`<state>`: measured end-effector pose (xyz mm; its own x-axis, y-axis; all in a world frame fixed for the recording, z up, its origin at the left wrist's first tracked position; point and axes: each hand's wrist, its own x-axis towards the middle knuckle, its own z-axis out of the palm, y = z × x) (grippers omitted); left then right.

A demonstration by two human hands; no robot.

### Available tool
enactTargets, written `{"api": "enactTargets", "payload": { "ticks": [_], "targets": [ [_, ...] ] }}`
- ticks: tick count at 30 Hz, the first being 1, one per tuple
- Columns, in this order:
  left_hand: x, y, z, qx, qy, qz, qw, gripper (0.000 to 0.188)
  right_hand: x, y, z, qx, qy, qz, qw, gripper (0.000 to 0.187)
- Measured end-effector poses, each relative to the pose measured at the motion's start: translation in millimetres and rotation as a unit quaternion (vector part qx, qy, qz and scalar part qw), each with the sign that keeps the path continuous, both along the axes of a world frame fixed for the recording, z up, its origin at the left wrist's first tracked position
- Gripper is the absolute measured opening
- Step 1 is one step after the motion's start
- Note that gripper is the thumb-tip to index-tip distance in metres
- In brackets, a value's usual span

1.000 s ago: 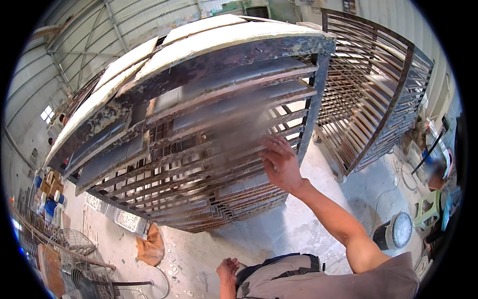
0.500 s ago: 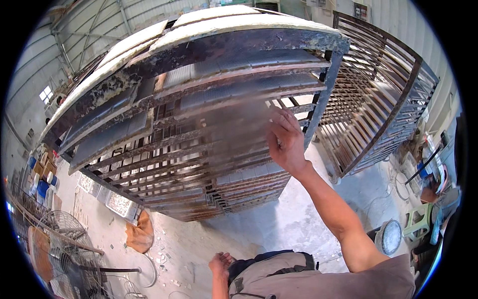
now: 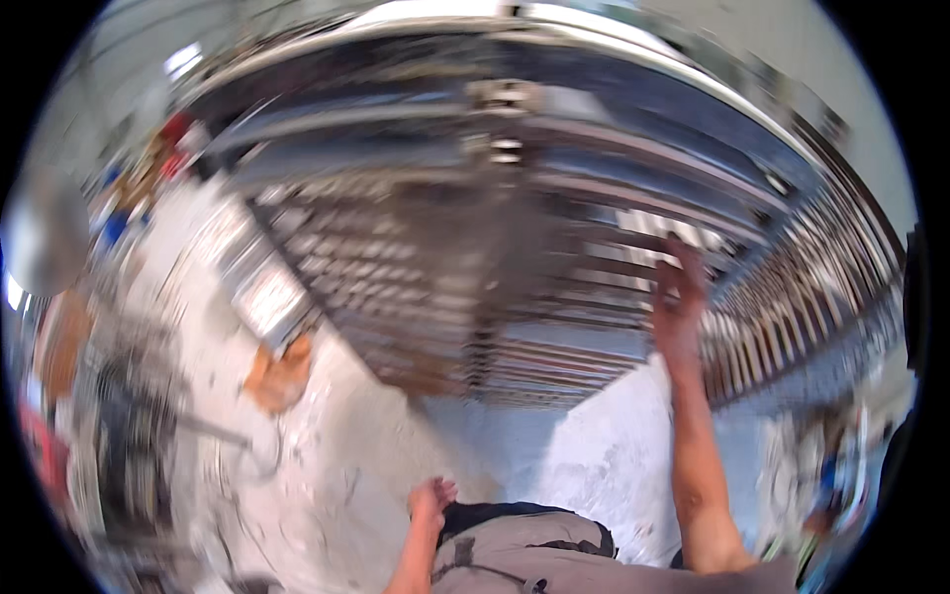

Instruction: The person repeatedly picks up square trays filled with small white pieces from a table, carries them to a metal rack, and places them on the rack. The person then returns to the table to repeat the process.

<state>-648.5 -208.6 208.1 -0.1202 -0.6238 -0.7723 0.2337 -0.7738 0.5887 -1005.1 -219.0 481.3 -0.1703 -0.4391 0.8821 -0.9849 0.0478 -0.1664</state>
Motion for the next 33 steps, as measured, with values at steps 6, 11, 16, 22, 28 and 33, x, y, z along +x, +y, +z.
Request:
{"api": "enactTargets", "payload": {
  "ticks": [6,11,16,22,28,33],
  "targets": [
    [11,-2,19,-0.015,0.039,0.100,0.994,0.022,20,24,-26,0.032,0.020,-0.022,0.999,0.031],
    [62,6,24,-0.014,0.035,0.224,0.974,0.022,90,19,-115,0.334,-0.160,0.089,0.925,0.029],
    [115,15,26,-0.004,0.031,0.313,0.949,0.022,167,-18,-164,0.598,-0.235,0.274,0.716,0.030],
    [189,38,23,-0.009,0.016,0.406,0.914,0.022,235,-67,-197,0.636,-0.135,0.365,0.666,0.027],
    [244,81,23,0.013,-0.008,0.587,0.809,0.021,319,-115,-214,0.670,-0.038,0.445,0.593,0.024],
    [262,113,17,0.033,-0.005,0.684,0.729,0.021,412,-168,-236,0.663,0.102,0.531,0.517,0.019]
  ]
}}
